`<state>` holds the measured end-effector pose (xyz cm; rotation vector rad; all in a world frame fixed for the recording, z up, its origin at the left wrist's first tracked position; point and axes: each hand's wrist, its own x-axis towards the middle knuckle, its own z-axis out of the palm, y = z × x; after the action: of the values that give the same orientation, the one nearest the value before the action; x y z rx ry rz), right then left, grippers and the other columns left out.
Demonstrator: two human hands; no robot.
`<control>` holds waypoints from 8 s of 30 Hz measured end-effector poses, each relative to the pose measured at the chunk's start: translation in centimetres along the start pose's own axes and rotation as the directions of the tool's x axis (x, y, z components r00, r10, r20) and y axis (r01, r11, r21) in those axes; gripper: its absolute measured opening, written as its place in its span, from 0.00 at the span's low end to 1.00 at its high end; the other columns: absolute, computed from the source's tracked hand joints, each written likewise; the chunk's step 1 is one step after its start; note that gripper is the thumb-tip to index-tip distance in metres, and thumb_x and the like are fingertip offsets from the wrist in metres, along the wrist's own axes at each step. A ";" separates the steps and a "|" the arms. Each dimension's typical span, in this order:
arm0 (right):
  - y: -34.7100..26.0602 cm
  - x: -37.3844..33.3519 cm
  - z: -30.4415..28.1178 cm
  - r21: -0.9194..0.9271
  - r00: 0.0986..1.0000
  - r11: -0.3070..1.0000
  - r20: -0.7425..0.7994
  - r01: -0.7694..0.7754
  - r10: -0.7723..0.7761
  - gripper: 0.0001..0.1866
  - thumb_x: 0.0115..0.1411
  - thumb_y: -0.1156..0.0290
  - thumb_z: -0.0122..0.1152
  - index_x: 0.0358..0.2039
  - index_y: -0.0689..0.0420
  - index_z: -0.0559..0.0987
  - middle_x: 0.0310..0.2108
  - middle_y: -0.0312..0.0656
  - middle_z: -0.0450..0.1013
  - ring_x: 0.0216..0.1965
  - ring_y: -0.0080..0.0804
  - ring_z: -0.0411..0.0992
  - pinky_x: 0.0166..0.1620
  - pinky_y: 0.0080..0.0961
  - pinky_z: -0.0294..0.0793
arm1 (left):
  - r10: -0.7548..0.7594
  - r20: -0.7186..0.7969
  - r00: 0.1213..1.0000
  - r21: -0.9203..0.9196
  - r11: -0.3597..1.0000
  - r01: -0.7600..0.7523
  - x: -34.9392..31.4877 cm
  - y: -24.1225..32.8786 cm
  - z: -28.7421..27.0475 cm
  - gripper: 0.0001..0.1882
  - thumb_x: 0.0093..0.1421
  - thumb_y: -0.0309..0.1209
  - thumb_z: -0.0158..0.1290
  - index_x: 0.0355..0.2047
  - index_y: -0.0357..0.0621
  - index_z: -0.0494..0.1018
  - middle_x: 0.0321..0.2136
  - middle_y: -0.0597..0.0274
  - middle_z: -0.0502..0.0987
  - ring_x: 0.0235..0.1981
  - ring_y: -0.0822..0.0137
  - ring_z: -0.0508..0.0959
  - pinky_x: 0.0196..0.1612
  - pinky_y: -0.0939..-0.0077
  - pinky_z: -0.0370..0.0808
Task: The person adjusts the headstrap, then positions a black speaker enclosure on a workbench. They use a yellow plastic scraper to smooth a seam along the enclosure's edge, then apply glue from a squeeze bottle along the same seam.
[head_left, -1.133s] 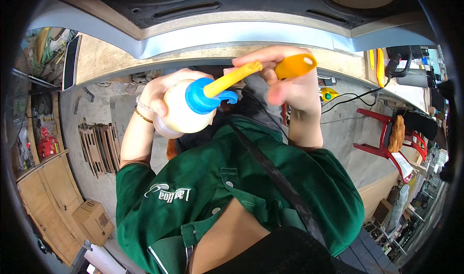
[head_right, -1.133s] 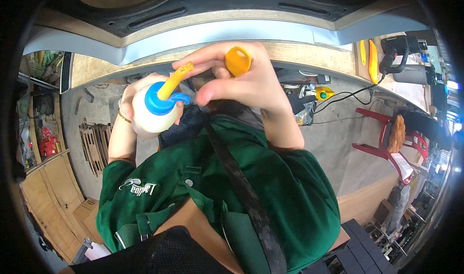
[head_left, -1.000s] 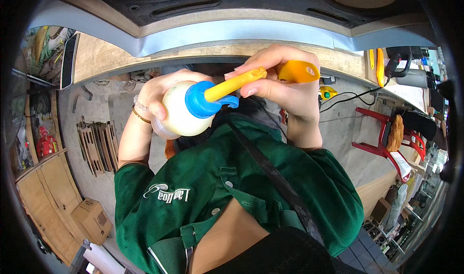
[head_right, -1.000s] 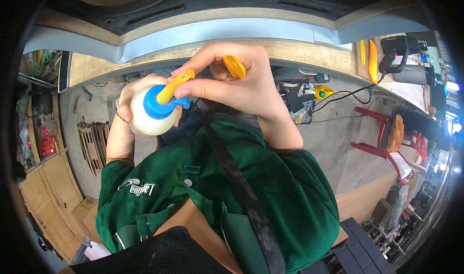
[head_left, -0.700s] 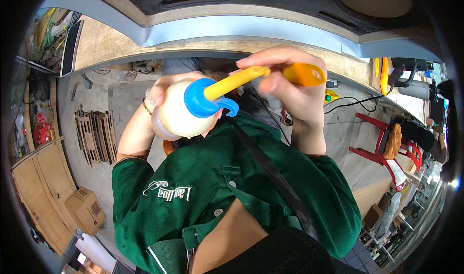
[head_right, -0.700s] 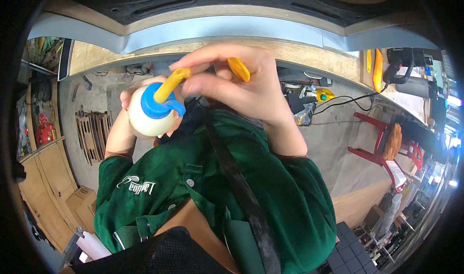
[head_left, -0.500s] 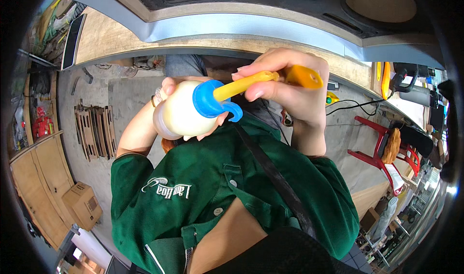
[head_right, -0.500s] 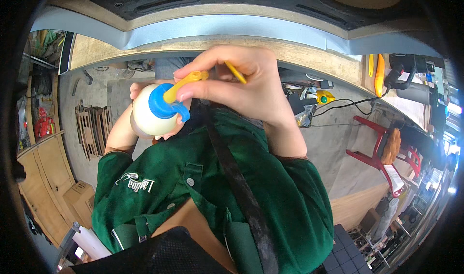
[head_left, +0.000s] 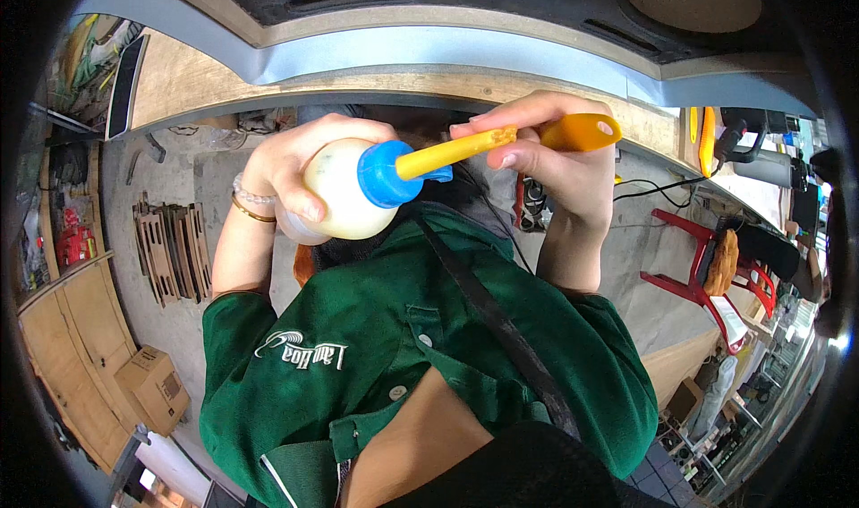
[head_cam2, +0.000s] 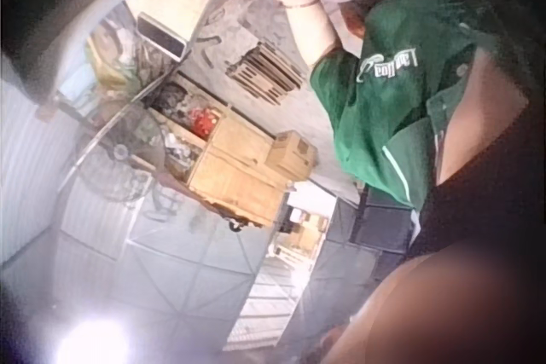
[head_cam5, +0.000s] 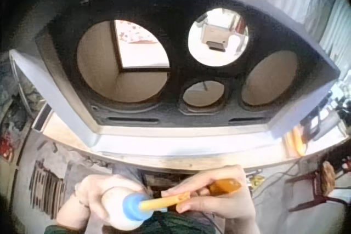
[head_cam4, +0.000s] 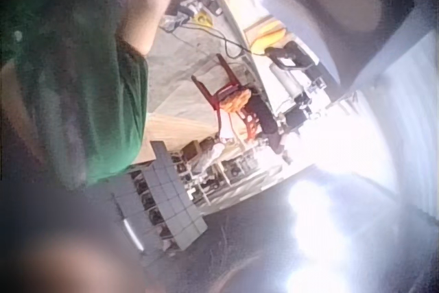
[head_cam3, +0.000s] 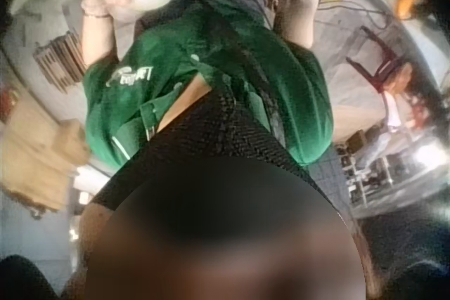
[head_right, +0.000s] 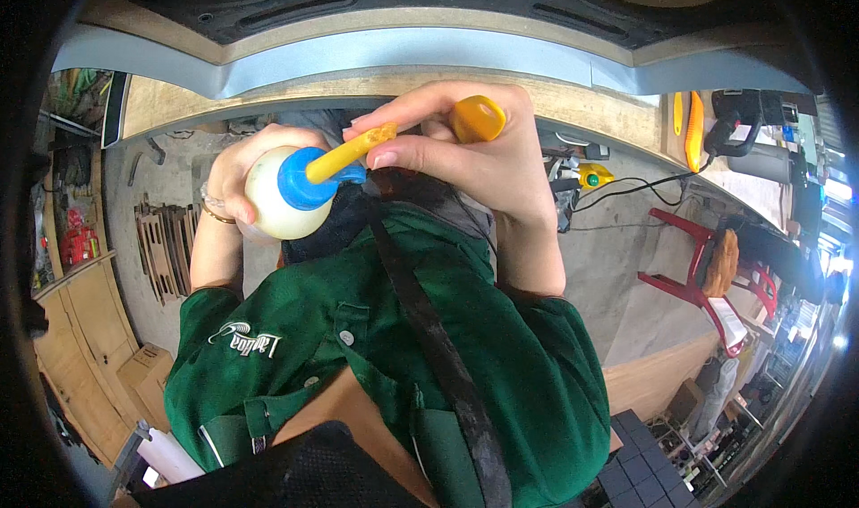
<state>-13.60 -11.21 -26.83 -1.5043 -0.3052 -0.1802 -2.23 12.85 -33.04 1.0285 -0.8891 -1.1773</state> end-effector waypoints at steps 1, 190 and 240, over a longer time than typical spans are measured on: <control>-0.1 0.0 -0.1 0.099 1.000 0.995 0.015 -0.006 0.005 0.08 0.46 0.83 0.65 0.29 0.66 0.79 0.30 0.46 0.77 0.24 0.12 0.70 0.24 0.04 0.64 | -0.011 0.056 0.998 0.075 0.997 0.007 0.2 0.4 -0.3 0.46 0.29 0.48 0.65 0.48 0.32 0.65 0.38 0.51 0.74 0.38 0.62 0.76 0.42 0.72 0.73; 20.9 -26.8 -18.9 -0.305 0.405 0.271 -0.591 -0.913 0.698 0.11 0.48 0.64 0.61 0.30 0.56 0.81 0.28 0.45 0.77 0.33 0.35 0.76 0.38 0.28 0.73 | 0.175 -0.555 0.813 0.604 0.757 0.249 5.0 2.3 5.8 0.50 0.28 0.44 0.72 0.51 0.37 0.61 0.44 0.53 0.70 0.45 0.62 0.72 0.50 0.68 0.68; 3.9 3.5 -7.1 -0.196 0.783 0.941 -0.522 0.276 -0.338 0.32 0.65 0.47 0.25 0.29 0.62 0.71 0.20 0.35 0.60 0.20 0.18 0.55 0.25 0.17 0.52 | 0.783 -0.621 -0.028 0.667 0.510 -0.543 -8.8 5.7 2.4 0.51 0.43 0.56 0.58 0.60 0.40 0.50 0.61 0.43 0.48 0.60 0.37 0.52 0.57 0.39 0.57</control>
<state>-8.47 -17.78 -29.70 -1.4316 -0.0704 -0.8935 -4.41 21.55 -27.10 0.9841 -0.4456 0.4854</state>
